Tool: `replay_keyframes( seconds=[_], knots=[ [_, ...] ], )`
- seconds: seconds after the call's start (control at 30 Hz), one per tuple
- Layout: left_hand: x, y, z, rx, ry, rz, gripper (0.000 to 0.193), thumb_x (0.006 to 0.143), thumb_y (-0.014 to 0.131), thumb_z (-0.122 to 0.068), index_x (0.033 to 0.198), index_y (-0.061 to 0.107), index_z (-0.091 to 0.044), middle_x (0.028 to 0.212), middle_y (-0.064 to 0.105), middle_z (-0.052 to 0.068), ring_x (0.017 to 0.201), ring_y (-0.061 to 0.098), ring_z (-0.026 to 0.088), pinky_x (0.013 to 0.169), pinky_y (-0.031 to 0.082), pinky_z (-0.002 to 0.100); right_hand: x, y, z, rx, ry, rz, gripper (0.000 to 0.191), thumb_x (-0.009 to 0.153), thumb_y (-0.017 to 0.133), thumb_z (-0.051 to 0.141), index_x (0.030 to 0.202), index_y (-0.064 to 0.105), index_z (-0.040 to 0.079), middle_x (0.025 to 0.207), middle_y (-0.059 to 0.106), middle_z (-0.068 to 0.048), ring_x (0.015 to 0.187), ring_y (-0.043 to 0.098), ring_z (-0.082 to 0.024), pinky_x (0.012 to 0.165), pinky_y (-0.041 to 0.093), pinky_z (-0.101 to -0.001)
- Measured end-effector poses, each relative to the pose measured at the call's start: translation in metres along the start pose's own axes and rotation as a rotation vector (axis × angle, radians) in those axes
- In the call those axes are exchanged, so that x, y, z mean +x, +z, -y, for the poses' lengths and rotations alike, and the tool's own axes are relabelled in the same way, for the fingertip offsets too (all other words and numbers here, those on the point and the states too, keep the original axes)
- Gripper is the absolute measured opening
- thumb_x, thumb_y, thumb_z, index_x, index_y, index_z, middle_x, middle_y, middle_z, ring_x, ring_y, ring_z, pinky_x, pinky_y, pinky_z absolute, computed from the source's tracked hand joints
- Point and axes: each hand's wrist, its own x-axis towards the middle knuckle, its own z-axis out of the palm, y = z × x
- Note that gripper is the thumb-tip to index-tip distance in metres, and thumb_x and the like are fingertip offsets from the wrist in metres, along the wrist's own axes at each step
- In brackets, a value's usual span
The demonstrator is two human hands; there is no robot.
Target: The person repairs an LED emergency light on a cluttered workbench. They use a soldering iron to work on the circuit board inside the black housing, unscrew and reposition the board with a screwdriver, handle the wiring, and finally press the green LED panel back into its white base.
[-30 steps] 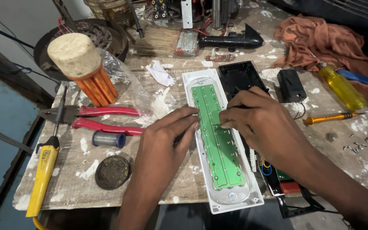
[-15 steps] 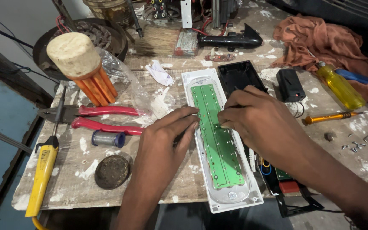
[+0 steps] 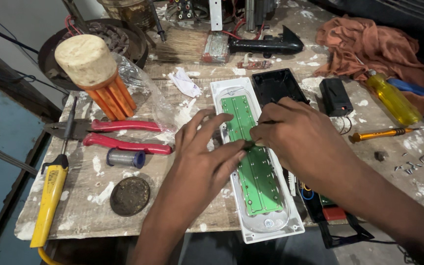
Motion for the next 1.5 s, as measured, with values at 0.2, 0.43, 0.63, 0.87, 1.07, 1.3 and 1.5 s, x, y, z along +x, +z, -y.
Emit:
replay_keyframes(
  seconds=[0.2, 0.43, 0.63, 0.87, 1.07, 1.3, 1.5],
  knots=[
    [0.0000, -0.0011, -0.0008, 0.044, 0.040, 0.018, 0.024, 0.093, 0.071, -0.025, 0.109, 0.080, -0.009, 0.143, 0.055, 0.016, 0.141, 0.039, 0.040, 0.113, 0.034, 0.054, 0.0019, 0.0003, -0.0004, 0.015, 0.013, 0.011, 0.017, 0.076, 0.073, 0.006, 0.091, 0.080, 0.008, 0.094, 0.070, -0.007, 0.091, 0.065, -0.027, 0.081, 0.054, -0.0406],
    [0.0010, 0.0020, -0.0017, 0.113, 0.080, 0.009, 0.022, 0.093, 0.070, -0.026, 0.106, 0.080, -0.011, 0.141, 0.056, 0.016, 0.142, 0.039, 0.039, 0.114, 0.033, 0.057, 0.0002, 0.0005, -0.0002, -0.007, 0.016, 0.020, 0.017, 0.078, 0.071, 0.008, 0.092, 0.080, 0.008, 0.094, 0.069, -0.008, 0.091, 0.065, -0.026, 0.080, 0.054, -0.0403],
    [-0.0011, 0.0023, -0.0027, 0.135, 0.107, -0.019, 0.022, 0.092, 0.072, -0.027, 0.105, 0.081, -0.012, 0.143, 0.053, 0.017, 0.142, 0.037, 0.041, 0.114, 0.032, 0.059, -0.0029, -0.0002, -0.0010, 0.056, 0.012, -0.011, 0.014, 0.080, 0.072, 0.011, 0.091, 0.080, 0.007, 0.094, 0.069, -0.008, 0.091, 0.065, -0.028, 0.078, 0.053, -0.0414],
    [-0.0016, 0.0039, -0.0028, 0.138, 0.110, -0.018, 0.021, 0.089, 0.074, -0.027, 0.103, 0.082, -0.012, 0.144, 0.053, 0.017, 0.142, 0.037, 0.041, 0.114, 0.031, 0.060, -0.0032, 0.0012, -0.0034, 0.091, -0.015, -0.020, 0.015, 0.079, 0.073, 0.010, 0.092, 0.079, 0.004, 0.097, 0.070, -0.009, 0.092, 0.066, -0.027, 0.079, 0.054, -0.0407],
    [-0.0002, 0.0040, -0.0019, 0.110, 0.113, -0.048, 0.019, 0.088, 0.076, -0.024, 0.098, 0.082, -0.010, 0.142, 0.054, 0.018, 0.142, 0.038, 0.040, 0.114, 0.031, 0.059, -0.0038, 0.0006, -0.0020, 0.099, 0.015, 0.017, 0.016, 0.079, 0.073, 0.010, 0.092, 0.078, 0.003, 0.095, 0.068, -0.010, 0.091, 0.066, -0.027, 0.079, 0.054, -0.0407],
    [-0.0008, -0.0013, -0.0016, 0.089, 0.089, -0.103, 0.014, 0.086, 0.079, -0.020, 0.093, 0.082, -0.007, 0.139, 0.058, 0.017, 0.141, 0.042, 0.037, 0.114, 0.033, 0.056, -0.0043, 0.0009, -0.0018, 0.127, -0.002, -0.015, 0.016, 0.080, 0.073, 0.010, 0.093, 0.076, 0.001, 0.095, 0.067, -0.010, 0.091, 0.066, -0.028, 0.080, 0.054, -0.0408],
    [-0.0004, -0.0007, -0.0016, 0.067, 0.070, -0.100, 0.015, 0.085, 0.080, -0.020, 0.094, 0.083, -0.009, 0.138, 0.059, 0.015, 0.139, 0.043, 0.037, 0.114, 0.034, 0.055, -0.0059, 0.0042, -0.0063, 0.163, 0.003, -0.034, 0.015, 0.081, 0.073, 0.009, 0.092, 0.075, 0.000, 0.094, 0.068, -0.009, 0.092, 0.066, -0.027, 0.080, 0.054, -0.0403]
  ],
)
